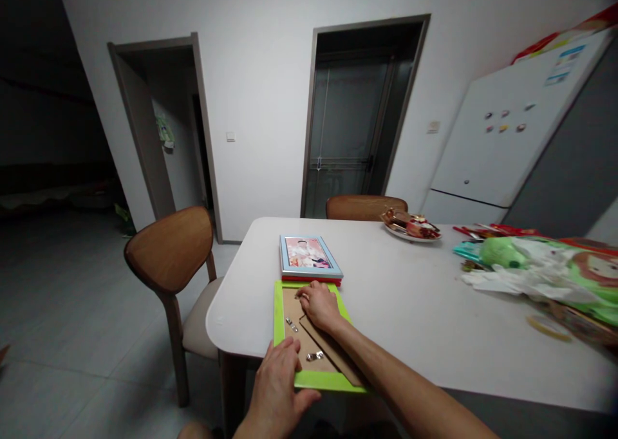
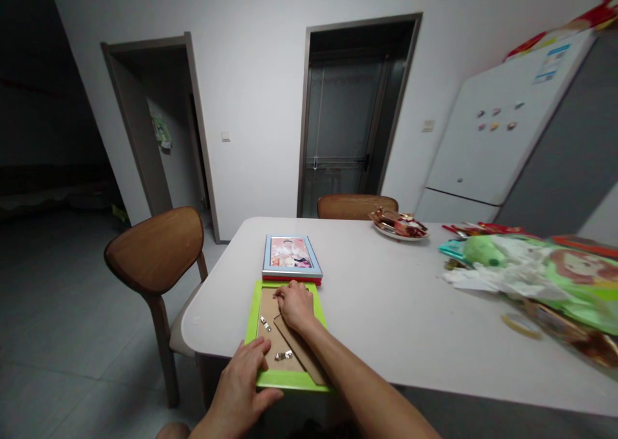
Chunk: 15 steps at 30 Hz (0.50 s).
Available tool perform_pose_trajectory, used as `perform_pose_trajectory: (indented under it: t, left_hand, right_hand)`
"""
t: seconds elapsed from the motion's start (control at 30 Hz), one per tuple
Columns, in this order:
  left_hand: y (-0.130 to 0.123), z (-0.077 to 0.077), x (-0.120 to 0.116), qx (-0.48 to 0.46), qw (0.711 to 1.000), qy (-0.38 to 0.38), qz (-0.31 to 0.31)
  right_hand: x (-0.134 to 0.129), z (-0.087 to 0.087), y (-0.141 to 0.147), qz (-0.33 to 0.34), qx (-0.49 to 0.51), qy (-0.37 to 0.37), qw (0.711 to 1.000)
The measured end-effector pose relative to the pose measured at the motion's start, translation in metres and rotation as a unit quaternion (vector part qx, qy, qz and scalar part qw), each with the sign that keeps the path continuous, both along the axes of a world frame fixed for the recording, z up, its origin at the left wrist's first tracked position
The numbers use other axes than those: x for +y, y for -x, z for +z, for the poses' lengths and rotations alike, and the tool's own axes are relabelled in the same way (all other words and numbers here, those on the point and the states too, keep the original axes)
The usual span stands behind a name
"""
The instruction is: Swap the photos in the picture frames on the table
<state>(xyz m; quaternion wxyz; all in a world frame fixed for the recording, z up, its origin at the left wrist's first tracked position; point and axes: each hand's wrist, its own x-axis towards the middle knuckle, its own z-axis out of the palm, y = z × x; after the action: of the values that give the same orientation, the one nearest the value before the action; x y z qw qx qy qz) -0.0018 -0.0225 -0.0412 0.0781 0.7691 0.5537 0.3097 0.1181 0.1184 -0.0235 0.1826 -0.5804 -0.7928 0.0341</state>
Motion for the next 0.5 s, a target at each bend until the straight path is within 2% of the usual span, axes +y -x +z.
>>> perform_pose_trajectory:
  t: [0.17, 0.3, 0.5]
  left_hand:
    - [0.001, -0.001, 0.000, 0.002, 1.000, -0.006, -0.002]
    - [0.004, -0.005, 0.003, 0.019, 1.000, -0.002, -0.019]
    - [-0.003, -0.010, 0.007, 0.024, 0.999, 0.012, -0.030]
  right_hand:
    - [-0.013, 0.010, -0.003, 0.025, 0.010, -0.005, 1.000]
    - [-0.038, 0.016, -0.024, 0.051, 0.052, -0.023, 0.997]
    - [-0.067, 0.016, -0.049, 0.084, 0.035, 0.050, 0.995]
